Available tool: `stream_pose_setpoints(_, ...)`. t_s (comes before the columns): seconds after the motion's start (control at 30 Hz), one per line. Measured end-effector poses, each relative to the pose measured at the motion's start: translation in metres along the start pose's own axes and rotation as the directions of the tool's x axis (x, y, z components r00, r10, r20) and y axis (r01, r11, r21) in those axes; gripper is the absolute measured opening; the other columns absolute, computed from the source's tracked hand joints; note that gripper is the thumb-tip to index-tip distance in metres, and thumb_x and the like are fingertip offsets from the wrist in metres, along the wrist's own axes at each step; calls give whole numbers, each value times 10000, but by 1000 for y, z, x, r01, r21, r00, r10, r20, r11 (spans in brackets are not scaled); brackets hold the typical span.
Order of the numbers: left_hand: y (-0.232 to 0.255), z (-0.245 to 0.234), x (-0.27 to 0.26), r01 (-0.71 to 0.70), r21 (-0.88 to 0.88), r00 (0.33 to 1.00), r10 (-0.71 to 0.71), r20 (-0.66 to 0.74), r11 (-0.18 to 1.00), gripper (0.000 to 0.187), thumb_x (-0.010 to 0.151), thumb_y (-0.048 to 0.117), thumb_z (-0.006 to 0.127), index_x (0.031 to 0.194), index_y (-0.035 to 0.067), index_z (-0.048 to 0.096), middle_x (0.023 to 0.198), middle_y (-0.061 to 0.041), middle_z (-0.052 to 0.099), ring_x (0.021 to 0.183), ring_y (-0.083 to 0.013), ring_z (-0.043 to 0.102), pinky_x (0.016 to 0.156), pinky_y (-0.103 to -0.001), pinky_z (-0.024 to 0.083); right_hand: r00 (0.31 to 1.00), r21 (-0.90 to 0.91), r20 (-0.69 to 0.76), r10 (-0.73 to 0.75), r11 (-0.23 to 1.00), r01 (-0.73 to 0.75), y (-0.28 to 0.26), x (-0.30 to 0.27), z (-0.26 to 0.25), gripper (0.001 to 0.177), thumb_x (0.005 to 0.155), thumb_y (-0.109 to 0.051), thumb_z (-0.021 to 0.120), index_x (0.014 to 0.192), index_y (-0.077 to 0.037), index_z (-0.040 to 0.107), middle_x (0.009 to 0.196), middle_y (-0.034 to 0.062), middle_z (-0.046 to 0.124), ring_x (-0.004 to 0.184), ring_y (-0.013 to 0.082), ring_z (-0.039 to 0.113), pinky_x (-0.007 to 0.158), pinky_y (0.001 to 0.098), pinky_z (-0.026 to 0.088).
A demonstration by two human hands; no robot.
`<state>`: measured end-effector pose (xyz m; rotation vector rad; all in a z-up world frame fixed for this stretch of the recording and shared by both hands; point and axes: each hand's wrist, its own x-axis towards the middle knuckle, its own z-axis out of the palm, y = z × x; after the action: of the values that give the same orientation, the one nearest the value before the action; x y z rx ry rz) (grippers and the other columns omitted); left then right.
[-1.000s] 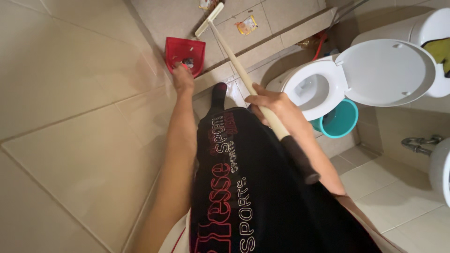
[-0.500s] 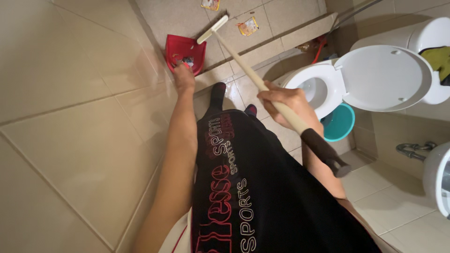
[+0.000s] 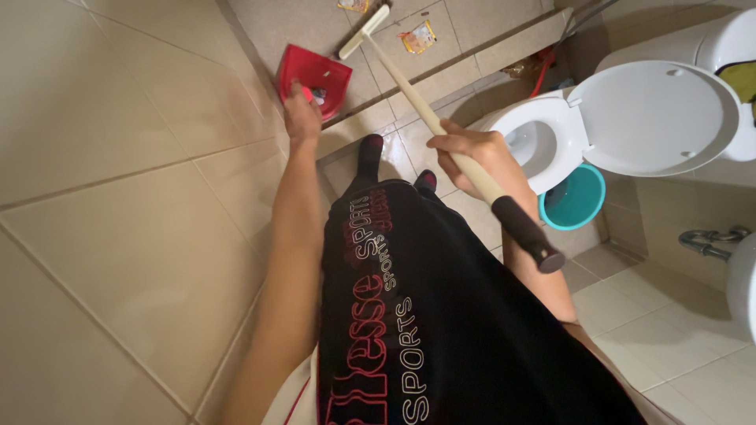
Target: The person picks up small pieces of debris from a bathroom floor and places them into a red dustpan, then uses a long-handled brush to scrub the tiled surface around the toilet.
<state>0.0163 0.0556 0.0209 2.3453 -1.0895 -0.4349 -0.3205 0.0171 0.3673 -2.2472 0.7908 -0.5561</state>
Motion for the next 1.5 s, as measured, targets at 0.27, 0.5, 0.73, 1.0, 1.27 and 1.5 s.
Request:
stream_pose_setpoints(0.27, 20, -16, 25, -7, -21, 1000, 7, 29, 1000, 410, 942, 118, 718, 1308, 20, 563, 963, -268, 712, 922, -453, 701, 792, -507, 548, 959, 4, -174, 222, 974, -225, -3, -20, -33, 184, 856, 64, 658, 993, 3, 763, 822, 207, 716, 845, 282, 747, 834, 335, 626)
stream_pose_setpoints(0.5, 36, 10, 29, -188, -59, 982, 185, -46, 980, 416, 832, 95, 767, 1199, -6, 597, 1000, -284, 709, 929, -472, 694, 797, -489, 551, 930, -9, -319, 184, 980, -197, 12, -27, -37, 114, 967, 42, 658, 1041, 17, 740, 874, 205, 721, 1102, 311, 768, 881, 352, 625)
stream_pose_setpoints(0.73, 68, 35, 27, -75, -116, 988, 90, 125, 990, 287, 914, 135, 753, 1134, 7, 620, 983, -248, 733, 955, -432, 717, 818, -492, 556, 896, 64, -400, 193, 981, -183, 26, -21, -25, 124, 1006, 5, 635, 1091, 34, 719, 895, 172, 736, 976, 296, 779, 1114, 418, 510)
stream_pose_setpoints(1.0, 75, 60, 10, -115, -24, 966, 118, 231, 993, 279, 898, 141, 744, 1102, 3, 611, 983, -278, 721, 955, -460, 700, 796, -517, 554, 861, 147, -450, 236, 971, -189, 37, -20, -17, 192, 1066, -141, 660, 1096, 37, 724, 753, 110, 658, 785, 234, 741, 1132, 466, 496)
stream_pose_setpoints(1.27, 72, 75, 1, -69, 41, 977, 59, 204, 997, 283, 953, 142, 706, 1151, -30, 600, 966, -310, 706, 917, -471, 702, 801, -516, 556, 851, 159, -475, 225, 973, -168, 45, -6, -13, 248, 1068, -212, 663, 1103, 27, 720, 740, 110, 646, 804, 239, 753, 1138, 469, 528)
stream_pose_setpoints(1.5, 58, 49, 10, -74, 35, 986, 68, 150, 997, 349, 863, 90, 739, 1162, -42, 616, 1005, -296, 708, 945, -462, 695, 821, -509, 547, 865, 111, -459, 201, 979, -169, 59, 9, -8, 189, 1061, -161, 668, 1111, 12, 728, 738, 140, 645, 1008, 330, 784, 1089, 446, 525)
